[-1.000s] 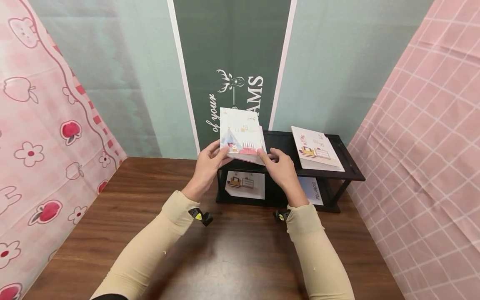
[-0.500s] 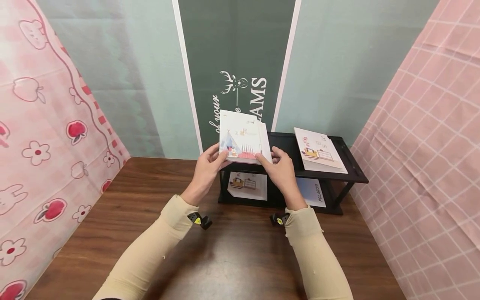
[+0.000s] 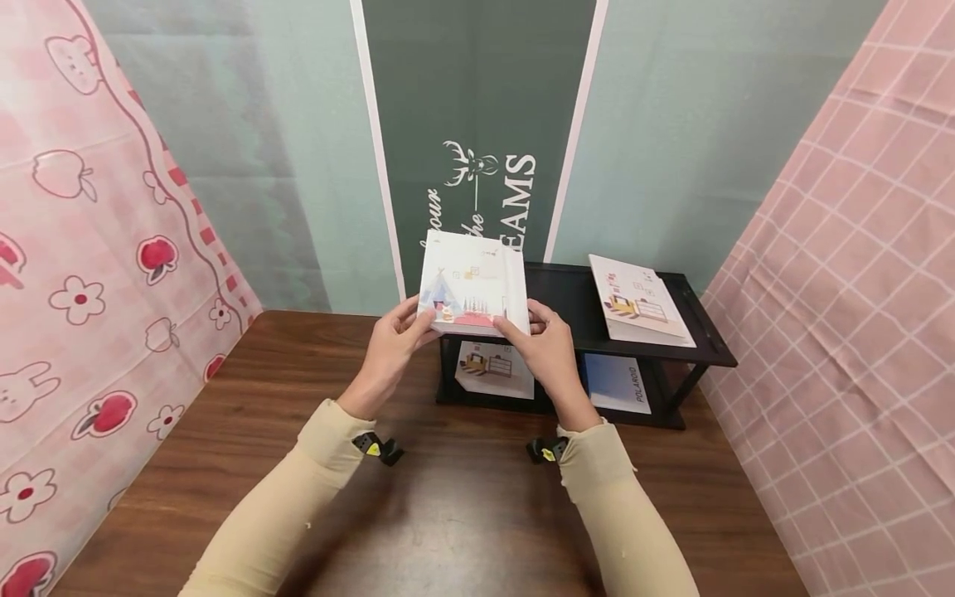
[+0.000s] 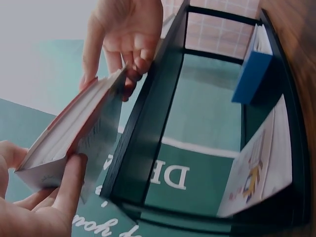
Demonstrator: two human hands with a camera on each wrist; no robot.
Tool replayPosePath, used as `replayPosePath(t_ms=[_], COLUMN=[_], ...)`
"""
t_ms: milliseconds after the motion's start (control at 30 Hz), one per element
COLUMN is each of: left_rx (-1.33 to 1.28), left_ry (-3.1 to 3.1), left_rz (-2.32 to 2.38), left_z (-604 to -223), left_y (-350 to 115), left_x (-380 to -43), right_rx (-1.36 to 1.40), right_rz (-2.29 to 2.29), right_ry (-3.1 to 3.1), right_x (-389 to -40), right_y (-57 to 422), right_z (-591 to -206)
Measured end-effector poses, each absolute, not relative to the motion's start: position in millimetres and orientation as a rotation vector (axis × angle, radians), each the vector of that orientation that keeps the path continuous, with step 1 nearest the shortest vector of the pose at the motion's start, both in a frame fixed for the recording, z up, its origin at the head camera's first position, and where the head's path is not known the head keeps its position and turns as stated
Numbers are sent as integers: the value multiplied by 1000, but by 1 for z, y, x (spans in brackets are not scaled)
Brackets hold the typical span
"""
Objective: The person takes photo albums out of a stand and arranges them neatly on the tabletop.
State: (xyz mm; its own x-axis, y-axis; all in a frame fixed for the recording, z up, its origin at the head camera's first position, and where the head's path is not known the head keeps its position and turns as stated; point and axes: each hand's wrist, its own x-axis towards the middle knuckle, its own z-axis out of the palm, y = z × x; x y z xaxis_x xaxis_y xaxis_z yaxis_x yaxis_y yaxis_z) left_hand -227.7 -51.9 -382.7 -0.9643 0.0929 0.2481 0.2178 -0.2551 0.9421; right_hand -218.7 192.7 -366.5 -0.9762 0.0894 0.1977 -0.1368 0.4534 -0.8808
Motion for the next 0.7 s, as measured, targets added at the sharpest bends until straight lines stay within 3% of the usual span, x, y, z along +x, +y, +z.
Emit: replayPosePath(t_ms=[700], left_rx=[-357], left_ry=[-2231], left_rz=[-1950], left_z=[-396], left_y=[-111], left_x=[-216], right_rx=[283], right_rz=[1702], right_ry=[-2302], right_x=[-204], right_y=[145], right_z=[-382])
